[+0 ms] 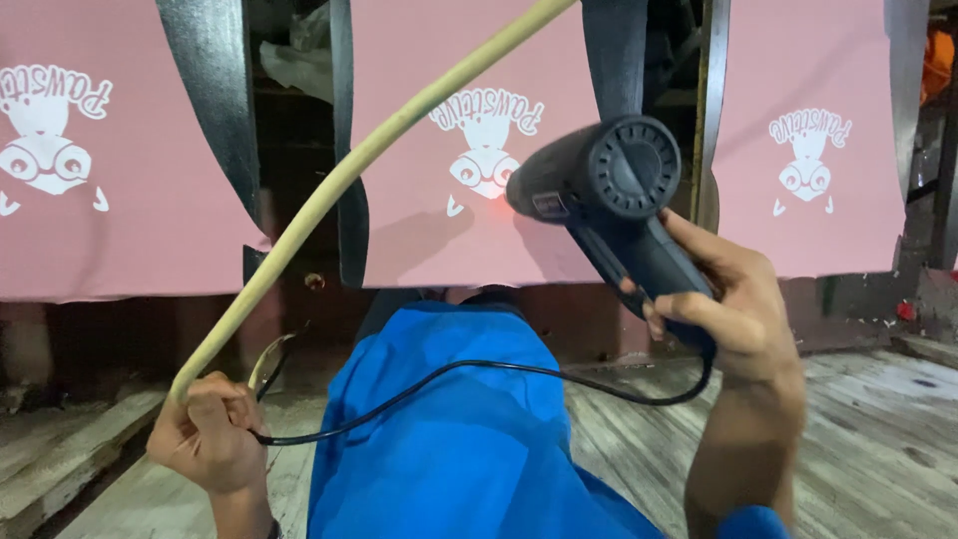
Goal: Using a handheld heat gun to dry ink on screen-printed fabric pieces laid out on a production line.
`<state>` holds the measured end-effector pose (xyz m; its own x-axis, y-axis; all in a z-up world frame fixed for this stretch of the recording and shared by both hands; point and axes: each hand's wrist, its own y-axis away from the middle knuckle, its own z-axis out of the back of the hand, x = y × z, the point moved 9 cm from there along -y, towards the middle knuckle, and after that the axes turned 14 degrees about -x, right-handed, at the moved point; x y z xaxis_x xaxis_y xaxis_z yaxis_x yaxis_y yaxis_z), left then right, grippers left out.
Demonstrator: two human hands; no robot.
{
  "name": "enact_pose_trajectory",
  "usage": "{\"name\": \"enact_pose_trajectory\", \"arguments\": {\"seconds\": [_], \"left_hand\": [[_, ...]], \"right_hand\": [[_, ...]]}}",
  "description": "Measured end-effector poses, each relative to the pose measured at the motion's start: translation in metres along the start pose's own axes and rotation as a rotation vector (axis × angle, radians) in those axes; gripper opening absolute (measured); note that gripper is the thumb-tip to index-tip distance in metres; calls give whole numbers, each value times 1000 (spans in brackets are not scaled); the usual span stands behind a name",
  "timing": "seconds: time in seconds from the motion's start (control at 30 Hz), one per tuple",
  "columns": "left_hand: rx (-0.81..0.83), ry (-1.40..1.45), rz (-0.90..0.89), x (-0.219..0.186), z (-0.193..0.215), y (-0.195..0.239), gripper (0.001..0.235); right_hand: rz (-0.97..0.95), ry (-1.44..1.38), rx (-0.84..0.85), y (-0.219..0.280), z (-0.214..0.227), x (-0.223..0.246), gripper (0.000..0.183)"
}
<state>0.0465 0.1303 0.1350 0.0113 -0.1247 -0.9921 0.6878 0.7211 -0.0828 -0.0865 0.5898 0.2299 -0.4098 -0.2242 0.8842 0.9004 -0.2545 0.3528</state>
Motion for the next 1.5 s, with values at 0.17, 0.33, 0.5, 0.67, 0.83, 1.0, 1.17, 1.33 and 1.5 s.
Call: {"name": "enact_pose_trajectory", "arguments": {"seconds": [0.17, 0.33, 0.5, 0.67, 0.83, 1.0, 1.17, 1.33, 1.5], "left_hand": [[59, -58, -100, -6, -6, -4, 41], [48, -5, -50, -2, -9, -12, 38], [86, -7, -79, -5, -15, -11, 39], [38, 22, -19, 3, -12, -19, 35], [31, -9, -28, 2, -10, -21, 36], [-20, 9, 1, 9, -6, -24, 37], [-20, -12, -7, 3, -13, -22, 32], [-36, -33, -3, 7, -10, -23, 34], [-57, -30, 3, 12, -3, -20, 32]], "right_hand": [[126, 56, -43, 10, 0, 16, 84], [1, 74, -33, 26, 19, -17, 87], [135, 95, -44, 27, 0, 12, 85], [19, -14, -87, 31, 18, -20, 84], [72, 74, -68, 29, 3, 4, 85], [28, 57, -48, 39, 16, -3, 84], [102, 11, -35, 31, 3, 8, 84], [75, 216, -12, 32, 18, -8, 82], [69, 37, 67, 23, -10, -7, 86]]}}
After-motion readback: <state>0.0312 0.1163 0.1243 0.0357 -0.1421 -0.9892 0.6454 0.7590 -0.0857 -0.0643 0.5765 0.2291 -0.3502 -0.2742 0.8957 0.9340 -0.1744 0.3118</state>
